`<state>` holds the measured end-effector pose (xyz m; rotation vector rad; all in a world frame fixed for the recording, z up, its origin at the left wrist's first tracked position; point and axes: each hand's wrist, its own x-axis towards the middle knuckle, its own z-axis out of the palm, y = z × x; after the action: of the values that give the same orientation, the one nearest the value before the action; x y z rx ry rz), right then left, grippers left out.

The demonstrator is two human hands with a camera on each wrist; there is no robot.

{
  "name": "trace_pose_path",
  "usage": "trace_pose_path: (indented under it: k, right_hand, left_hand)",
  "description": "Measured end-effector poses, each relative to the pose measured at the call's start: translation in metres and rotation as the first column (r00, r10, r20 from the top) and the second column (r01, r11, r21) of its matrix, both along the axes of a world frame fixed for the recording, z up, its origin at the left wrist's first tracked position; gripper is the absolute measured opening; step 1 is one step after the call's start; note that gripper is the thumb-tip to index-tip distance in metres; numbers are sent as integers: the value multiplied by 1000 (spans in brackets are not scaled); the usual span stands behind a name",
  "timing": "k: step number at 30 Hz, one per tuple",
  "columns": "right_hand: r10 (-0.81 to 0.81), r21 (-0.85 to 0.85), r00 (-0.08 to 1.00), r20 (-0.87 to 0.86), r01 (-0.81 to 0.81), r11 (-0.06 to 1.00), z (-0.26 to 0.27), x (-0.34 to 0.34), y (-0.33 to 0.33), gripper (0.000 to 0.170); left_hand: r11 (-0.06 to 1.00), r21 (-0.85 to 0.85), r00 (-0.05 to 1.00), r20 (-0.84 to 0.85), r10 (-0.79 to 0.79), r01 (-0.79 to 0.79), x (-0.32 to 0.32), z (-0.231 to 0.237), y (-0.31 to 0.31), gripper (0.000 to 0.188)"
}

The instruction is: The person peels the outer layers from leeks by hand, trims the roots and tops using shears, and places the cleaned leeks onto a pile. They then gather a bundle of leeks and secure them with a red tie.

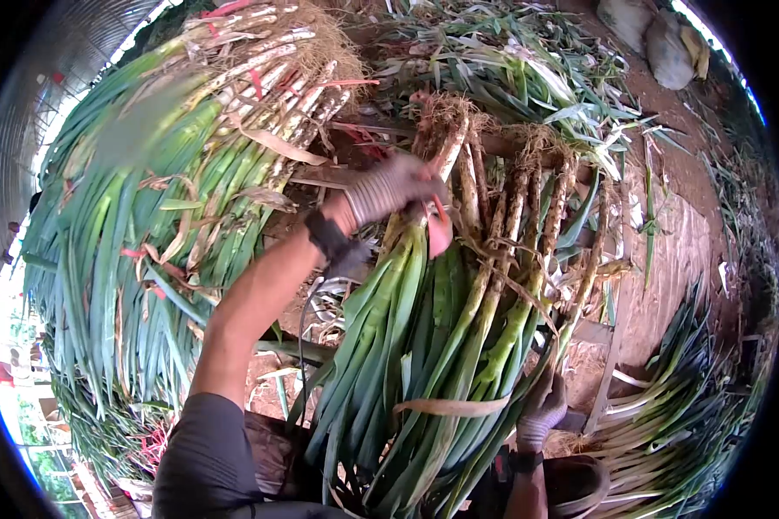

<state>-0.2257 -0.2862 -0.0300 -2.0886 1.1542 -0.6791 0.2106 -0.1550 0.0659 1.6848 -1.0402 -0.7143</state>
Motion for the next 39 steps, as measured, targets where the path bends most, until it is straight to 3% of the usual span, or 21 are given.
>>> trace_pose_path:
  k: [1,4,5,7,8,10,12,13,14,16,18,22,24,25,28,30,32,35,37,38,39]
  right_hand:
    - [-5,29,997,-79,7,1000,-7,-8,-5,39]
    - [-64,-40,992,-104,60,997,0,-1,1,41]
    - [-83,55,994,-65,86,995,-8,-5,-2,44]
    - [-71,45,996,-61,74,996,-6,-5,-2,43]
    - [-70,50,995,-65,73,996,-8,-5,-2,43]
    - [-67,38,996,-62,69,997,-4,-3,1,42]
    - [-68,31,995,-66,71,997,2,-2,2,42]
    - [-65,31,995,-69,67,997,5,-2,2,41]
    - [-61,32,995,-73,63,998,6,-1,3,41]
    - [-33,-5,997,-76,32,999,5,0,2,38]
    - [-36,-114,999,-26,33,993,1,2,3,39]
    - [-18,3,1000,-12,18,1000,8,4,4,37]
    - [-37,69,999,14,36,997,0,2,3,37]
    - [-49,103,998,26,46,994,-2,0,2,38]
    - [-66,111,992,104,54,992,2,7,6,37]
    - [-53,91,996,76,46,995,2,6,5,36]
    - [-49,70,998,44,45,996,5,6,5,36]
    - [-40,66,999,-26,41,997,3,3,3,36]
    - [-47,95,999,13,46,994,3,4,2,33]
    - [-46,97,999,23,44,994,-1,2,0,32]
    - [-42,94,998,46,38,995,2,3,2,31]
  left_hand:
    - [996,64,996,-64,-64,68,-30,17,6,27]
    - [1000,27,994,-112,9,-6,-62,-2,14,28]
    - [994,21,967,-230,110,-109,-57,-5,17,27]
    - [938,57,848,-412,333,-341,-48,20,21,20]
    - [890,-83,881,-208,425,-449,-22,-15,12,20]
    - [807,36,662,-551,508,-589,5,-10,11,16]
    - [665,10,478,-686,549,-747,49,-39,3,13]
    - [765,48,509,-719,473,-642,94,-74,7,18]
    - [688,87,474,-662,581,-721,91,-62,1,33]
    - [705,276,707,-111,698,-653,170,-131,-15,41]
    - [687,328,705,-84,705,-648,195,-148,-16,48]
    - [636,426,693,-30,721,-643,231,-177,-5,63]
    - [838,53,823,-166,544,-543,251,-220,-2,52]
    - [874,-148,879,-200,432,-463,259,-244,0,47]
    - [779,-153,788,-233,569,-608,224,-206,-1,36]
    - [567,251,332,-601,727,-785,197,-160,-16,44]
    - [540,213,544,-48,838,-814,198,-145,-13,30]
    - [756,120,730,-203,653,-643,98,-17,7,33]
    - [906,200,923,-15,384,-374,36,33,2,33]
    - [919,302,957,-58,283,-254,-4,58,-5,29]
    - [987,146,995,-69,79,-68,-46,65,-7,24]
